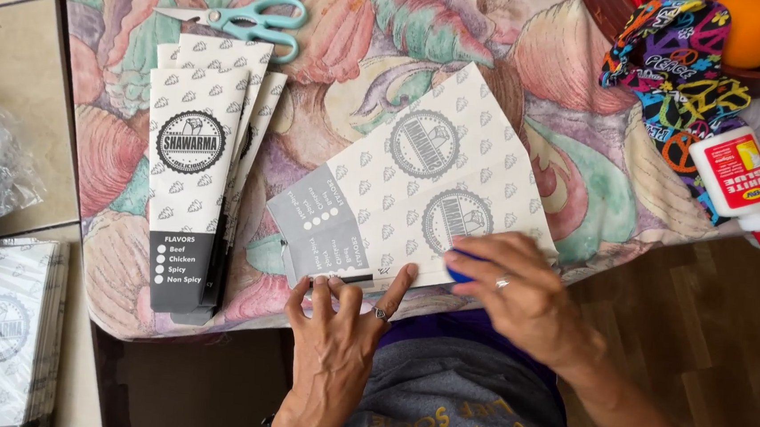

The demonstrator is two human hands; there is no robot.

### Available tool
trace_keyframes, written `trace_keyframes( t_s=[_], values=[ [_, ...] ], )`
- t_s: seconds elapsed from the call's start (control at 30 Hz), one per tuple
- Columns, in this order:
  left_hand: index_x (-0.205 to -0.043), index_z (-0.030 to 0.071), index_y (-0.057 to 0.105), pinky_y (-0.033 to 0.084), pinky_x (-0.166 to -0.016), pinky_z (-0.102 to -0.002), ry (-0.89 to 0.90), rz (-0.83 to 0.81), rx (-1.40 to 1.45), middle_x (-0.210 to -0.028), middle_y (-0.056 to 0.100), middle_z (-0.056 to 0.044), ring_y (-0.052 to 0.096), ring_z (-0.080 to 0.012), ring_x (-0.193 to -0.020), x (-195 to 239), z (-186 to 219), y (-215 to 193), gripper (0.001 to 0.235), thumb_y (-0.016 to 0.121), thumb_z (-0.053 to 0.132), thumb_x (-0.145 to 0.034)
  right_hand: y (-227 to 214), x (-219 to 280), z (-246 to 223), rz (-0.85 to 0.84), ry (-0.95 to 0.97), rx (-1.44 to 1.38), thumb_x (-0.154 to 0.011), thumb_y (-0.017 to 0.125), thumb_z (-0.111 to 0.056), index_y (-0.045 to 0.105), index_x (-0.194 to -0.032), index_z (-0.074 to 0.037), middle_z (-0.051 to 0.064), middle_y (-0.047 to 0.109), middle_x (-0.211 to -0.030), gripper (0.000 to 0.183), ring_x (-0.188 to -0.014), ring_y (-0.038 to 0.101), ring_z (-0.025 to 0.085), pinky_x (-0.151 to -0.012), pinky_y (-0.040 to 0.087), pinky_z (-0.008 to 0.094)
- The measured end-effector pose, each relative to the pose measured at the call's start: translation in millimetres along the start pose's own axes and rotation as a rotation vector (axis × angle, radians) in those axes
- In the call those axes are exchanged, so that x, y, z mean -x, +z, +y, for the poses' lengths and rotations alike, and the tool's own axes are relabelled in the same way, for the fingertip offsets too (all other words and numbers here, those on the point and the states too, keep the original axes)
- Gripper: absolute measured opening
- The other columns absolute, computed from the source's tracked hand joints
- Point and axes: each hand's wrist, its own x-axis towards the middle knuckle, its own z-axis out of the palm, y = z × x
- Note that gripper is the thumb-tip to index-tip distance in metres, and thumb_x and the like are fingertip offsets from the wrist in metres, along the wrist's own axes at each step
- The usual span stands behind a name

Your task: The person is manually folding paper food wraps, using a plastic cap to crease the folds, and stacking them neatly on a table.

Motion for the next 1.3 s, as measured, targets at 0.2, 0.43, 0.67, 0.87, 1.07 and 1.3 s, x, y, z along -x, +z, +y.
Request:
trace_keyframes(
  t_s=[0.2, 0.43, 0.67, 0.87, 1.07, 1.3],
  values=[
    [-0.164, 0.041, 0.020, 0.046, -0.093, -0.054, -0.002, 0.011, 0.039, -0.108, 0.055, -0.017, 0.056, -0.0397, -0.101, 2, 0, 3, 0.100, 0.057, -0.007, -0.084, -51, 42, 21, 0.086, 0.214, 0.109, -0.083, 0.082, -0.002, 0.074, -0.115, -0.004, 0.014, 0.073, -0.124, 0.033, -0.109, 0.070, 0.024, -0.099, 0.053, 0.035],
    [-0.161, 0.042, 0.028, 0.050, -0.092, -0.054, -0.010, 0.082, 0.040, -0.108, 0.054, -0.015, 0.057, -0.0391, -0.104, 2, 1, 6, 0.089, 0.058, 0.000, -0.088, 18, 4, -9, 0.053, -0.037, -0.035, -0.081, 0.087, -0.002, 0.072, -0.119, -0.001, 0.013, 0.070, -0.121, 0.041, -0.107, 0.068, 0.029, -0.096, 0.056, 0.038],
    [-0.164, 0.040, 0.021, 0.047, -0.095, -0.055, -0.003, -0.003, 0.052, -0.108, 0.054, -0.018, 0.055, -0.0405, -0.104, 4, 0, -1, 0.095, 0.053, -0.004, -0.086, -46, 52, 21, 0.123, 0.196, 0.145, -0.086, 0.081, -0.003, 0.073, -0.116, 0.000, 0.016, 0.073, -0.121, 0.031, -0.109, 0.070, 0.026, -0.102, 0.053, 0.037],
    [-0.162, 0.038, 0.028, 0.048, -0.094, -0.056, -0.014, 0.016, 0.091, -0.105, 0.053, -0.013, 0.056, -0.0383, -0.103, 4, 2, 6, 0.086, 0.053, 0.001, -0.089, 13, 5, -8, 0.085, 0.027, 0.030, -0.083, 0.085, -0.004, 0.074, -0.115, -0.003, 0.011, 0.072, -0.119, 0.033, -0.107, 0.068, 0.026, -0.099, 0.055, 0.038],
    [-0.164, 0.030, 0.025, 0.048, -0.095, -0.056, 0.016, 0.021, 0.073, -0.105, 0.054, -0.012, 0.056, -0.0360, -0.104, 1, -3, 5, 0.089, 0.057, 0.004, -0.086, -15, 1, -2, -0.001, 0.054, -0.037, -0.081, 0.084, -0.005, 0.075, -0.110, -0.003, 0.012, 0.074, -0.115, 0.030, -0.102, 0.070, 0.025, -0.095, 0.053, 0.036],
    [-0.157, 0.025, 0.043, 0.049, -0.093, -0.054, -0.025, 0.218, 0.165, -0.107, 0.058, -0.019, 0.061, -0.0369, -0.100, 9, 0, 28, 0.056, 0.050, 0.020, -0.102, 28, -21, -19, -0.004, -0.045, -0.126, -0.084, 0.084, -0.008, 0.075, -0.109, -0.001, 0.012, 0.074, -0.115, 0.027, -0.098, 0.068, 0.027, -0.092, 0.051, 0.038]
  ],
)
